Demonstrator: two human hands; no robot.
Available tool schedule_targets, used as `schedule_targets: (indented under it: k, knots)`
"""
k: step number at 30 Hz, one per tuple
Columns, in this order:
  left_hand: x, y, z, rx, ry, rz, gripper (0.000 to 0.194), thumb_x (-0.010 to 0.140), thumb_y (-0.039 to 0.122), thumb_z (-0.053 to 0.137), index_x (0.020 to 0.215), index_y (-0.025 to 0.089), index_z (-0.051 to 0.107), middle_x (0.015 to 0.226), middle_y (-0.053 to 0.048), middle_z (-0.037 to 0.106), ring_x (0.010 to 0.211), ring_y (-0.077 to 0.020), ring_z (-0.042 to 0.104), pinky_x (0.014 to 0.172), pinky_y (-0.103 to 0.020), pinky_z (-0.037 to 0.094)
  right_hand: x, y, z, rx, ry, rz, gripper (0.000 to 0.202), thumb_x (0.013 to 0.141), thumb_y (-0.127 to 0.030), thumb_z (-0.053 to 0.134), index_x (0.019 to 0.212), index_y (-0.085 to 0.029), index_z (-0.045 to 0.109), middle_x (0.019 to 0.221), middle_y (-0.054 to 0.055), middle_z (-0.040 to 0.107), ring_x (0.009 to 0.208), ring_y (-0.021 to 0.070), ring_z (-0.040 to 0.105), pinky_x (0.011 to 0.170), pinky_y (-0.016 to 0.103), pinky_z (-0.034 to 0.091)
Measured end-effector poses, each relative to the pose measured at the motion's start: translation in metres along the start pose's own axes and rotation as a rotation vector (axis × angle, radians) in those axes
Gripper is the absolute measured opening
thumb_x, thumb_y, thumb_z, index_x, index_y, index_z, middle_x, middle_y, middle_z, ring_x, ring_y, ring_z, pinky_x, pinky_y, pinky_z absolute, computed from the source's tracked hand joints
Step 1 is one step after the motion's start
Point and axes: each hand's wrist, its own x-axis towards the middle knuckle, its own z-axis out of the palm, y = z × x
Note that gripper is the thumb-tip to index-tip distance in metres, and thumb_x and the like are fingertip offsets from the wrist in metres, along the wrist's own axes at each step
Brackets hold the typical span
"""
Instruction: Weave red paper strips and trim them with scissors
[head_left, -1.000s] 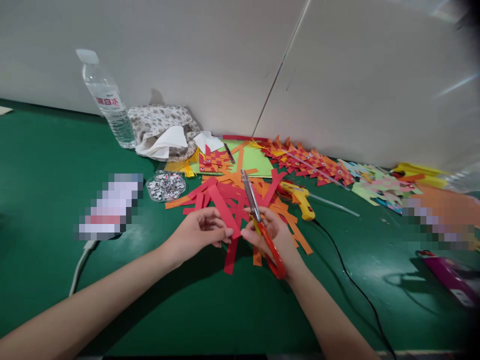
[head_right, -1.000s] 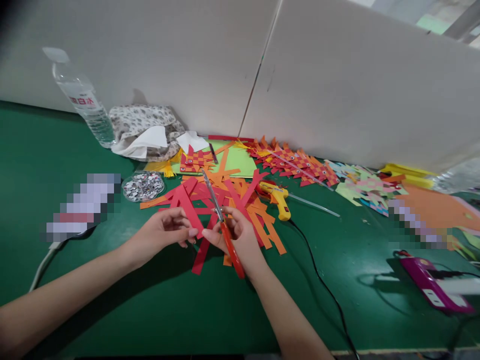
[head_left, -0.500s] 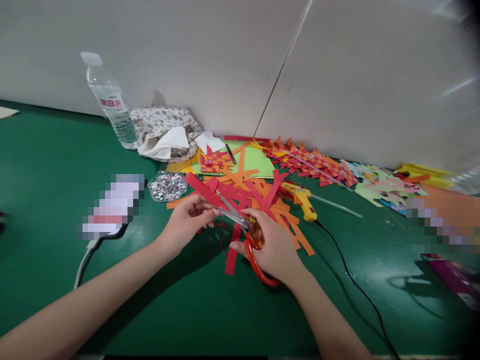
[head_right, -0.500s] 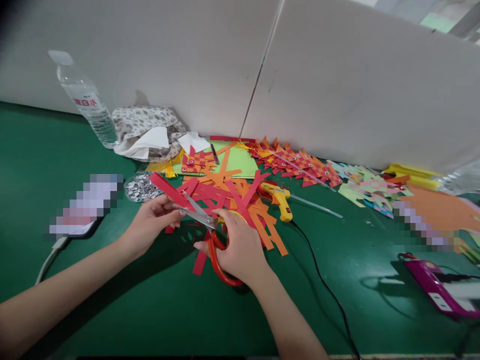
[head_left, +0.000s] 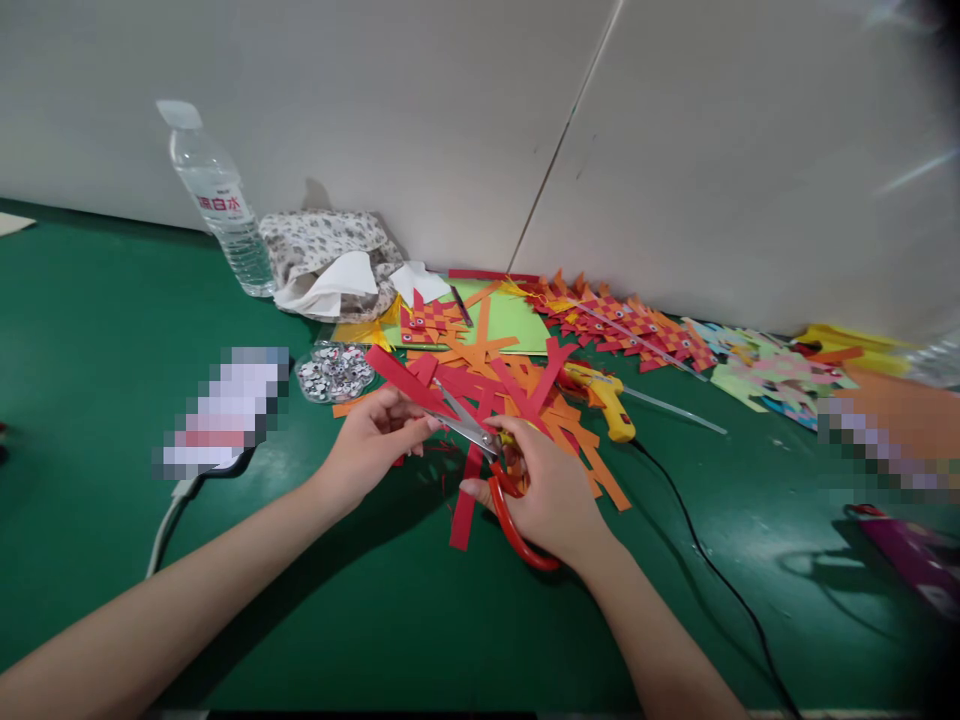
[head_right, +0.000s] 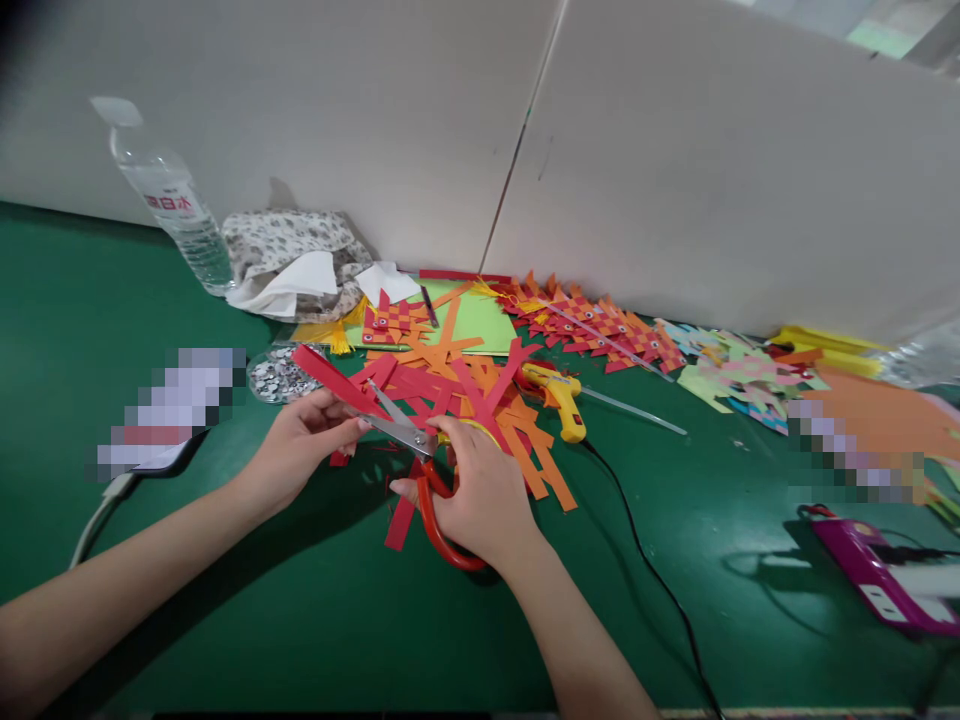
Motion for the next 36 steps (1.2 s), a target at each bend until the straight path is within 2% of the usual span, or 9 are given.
schedule_targets:
  k: [14,36]
  knots:
    - [0.0010,-0.0020,-0.0004,-0.006,-0.025,0.008,0.026,0.064,0.029,0.077,0.078,0.015,0.060,0.064,0.003,0.062,0.047,-0.0064,0.052,0.045,-0.019,0.041,-0.0003,0.0006,-0.0010,0.016,-0.032,0.024,0.054,0.072,-0.047,0.069,0.118,-0.022,0.052,0.079,0.005,0.067,0.070,0.0225,0.061,0.062,0.032,0.042]
    - [0.0015,-0.0052,-0.0012,-0.011,-0.024,0.039,0.024,0.066,0.028,0.075,0.078,0.014,0.060,0.061,0.003,0.061,0.046,-0.0056,0.052,0.043,-0.017,0.039,-0.0012,0.0003,-0.0002,-0.010,0.009,-0.006,0.049,0.072,-0.044,0.068,0.114,-0.023,0.053,0.074,0.001,0.065,0.067,0.0202,0.062,0.060,0.029,0.042]
